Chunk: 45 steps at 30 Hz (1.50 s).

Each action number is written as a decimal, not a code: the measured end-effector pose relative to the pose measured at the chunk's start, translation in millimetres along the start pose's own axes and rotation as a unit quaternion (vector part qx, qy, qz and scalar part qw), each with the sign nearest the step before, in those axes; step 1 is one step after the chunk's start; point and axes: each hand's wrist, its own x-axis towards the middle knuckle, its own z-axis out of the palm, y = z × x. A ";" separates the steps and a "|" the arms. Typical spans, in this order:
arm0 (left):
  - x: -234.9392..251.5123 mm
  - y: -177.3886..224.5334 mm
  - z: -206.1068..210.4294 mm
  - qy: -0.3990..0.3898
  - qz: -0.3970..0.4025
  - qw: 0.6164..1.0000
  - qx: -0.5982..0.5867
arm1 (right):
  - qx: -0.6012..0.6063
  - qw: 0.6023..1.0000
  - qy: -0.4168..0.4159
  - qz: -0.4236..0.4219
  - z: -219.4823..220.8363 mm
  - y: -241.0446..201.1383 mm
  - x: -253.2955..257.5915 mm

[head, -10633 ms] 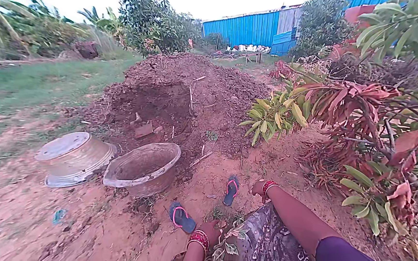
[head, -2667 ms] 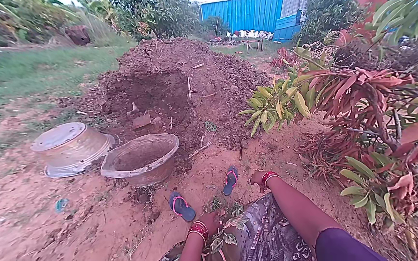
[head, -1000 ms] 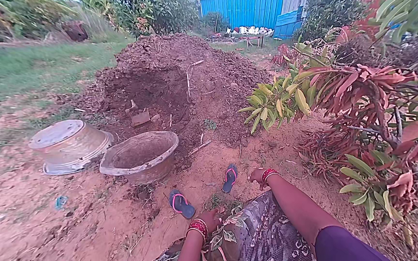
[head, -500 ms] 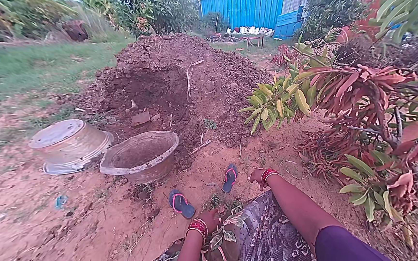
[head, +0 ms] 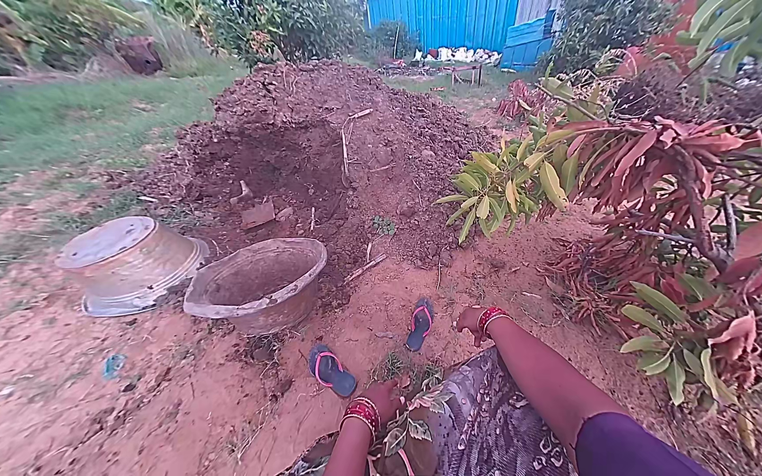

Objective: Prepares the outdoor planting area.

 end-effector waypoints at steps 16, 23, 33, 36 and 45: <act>-0.3 0.1 0.4 0.001 0.000 1.000 -0.005 | 0.005 1.000 0.002 0.002 0.4 0.5 3.3; 0.4 -0.3 0.6 0.002 0.000 1.000 -0.006 | 0.005 1.000 0.002 0.002 0.9 1.6 3.5; -2.2 0.1 -0.2 -0.003 0.005 1.000 -0.008 | -0.014 1.000 0.000 0.006 2.6 -1.2 -1.6; -1.8 -0.3 0.5 0.000 0.003 1.000 -0.010 | -0.009 1.000 0.002 0.009 2.5 -2.0 -2.6; -0.4 -1.3 1.3 0.000 0.003 1.000 -0.007 | -0.007 1.000 -0.002 0.010 1.8 -3.2 -6.3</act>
